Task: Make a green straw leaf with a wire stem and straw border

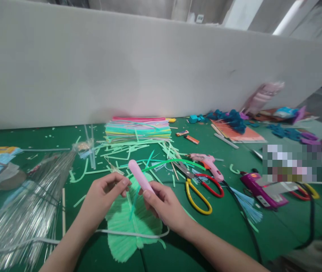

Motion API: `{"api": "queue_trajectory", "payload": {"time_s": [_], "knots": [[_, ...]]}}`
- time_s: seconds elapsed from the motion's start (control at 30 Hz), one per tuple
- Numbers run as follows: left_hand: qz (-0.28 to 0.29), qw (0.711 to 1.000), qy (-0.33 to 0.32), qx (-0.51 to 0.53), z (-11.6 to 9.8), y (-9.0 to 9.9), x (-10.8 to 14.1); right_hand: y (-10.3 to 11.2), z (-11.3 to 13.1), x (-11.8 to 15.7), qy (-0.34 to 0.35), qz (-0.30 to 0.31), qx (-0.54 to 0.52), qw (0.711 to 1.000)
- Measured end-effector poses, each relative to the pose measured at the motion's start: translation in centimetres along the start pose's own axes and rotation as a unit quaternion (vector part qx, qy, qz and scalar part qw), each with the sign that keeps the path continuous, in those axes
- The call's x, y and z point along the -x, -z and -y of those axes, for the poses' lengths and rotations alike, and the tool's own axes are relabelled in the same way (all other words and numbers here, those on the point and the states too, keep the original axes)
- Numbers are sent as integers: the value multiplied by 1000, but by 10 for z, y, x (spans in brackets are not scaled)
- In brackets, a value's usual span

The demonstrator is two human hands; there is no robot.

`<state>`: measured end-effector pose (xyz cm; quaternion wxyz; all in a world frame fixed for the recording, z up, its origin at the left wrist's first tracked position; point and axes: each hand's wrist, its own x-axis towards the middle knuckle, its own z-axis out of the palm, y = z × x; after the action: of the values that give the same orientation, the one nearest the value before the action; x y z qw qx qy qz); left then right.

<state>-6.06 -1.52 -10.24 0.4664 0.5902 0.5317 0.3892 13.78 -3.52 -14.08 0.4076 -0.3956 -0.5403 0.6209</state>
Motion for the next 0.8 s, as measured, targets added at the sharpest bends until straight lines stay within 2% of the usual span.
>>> {"api": "queue_trajectory", "payload": {"time_s": [0.2, 0.8], "knots": [[16, 1000, 11, -1, -2, 0, 1, 1, 2, 0, -8, -2, 3, 1000], [37, 998, -9, -41, -1, 2, 3, 2, 1, -2, -6, -4, -21, 1000]]}}
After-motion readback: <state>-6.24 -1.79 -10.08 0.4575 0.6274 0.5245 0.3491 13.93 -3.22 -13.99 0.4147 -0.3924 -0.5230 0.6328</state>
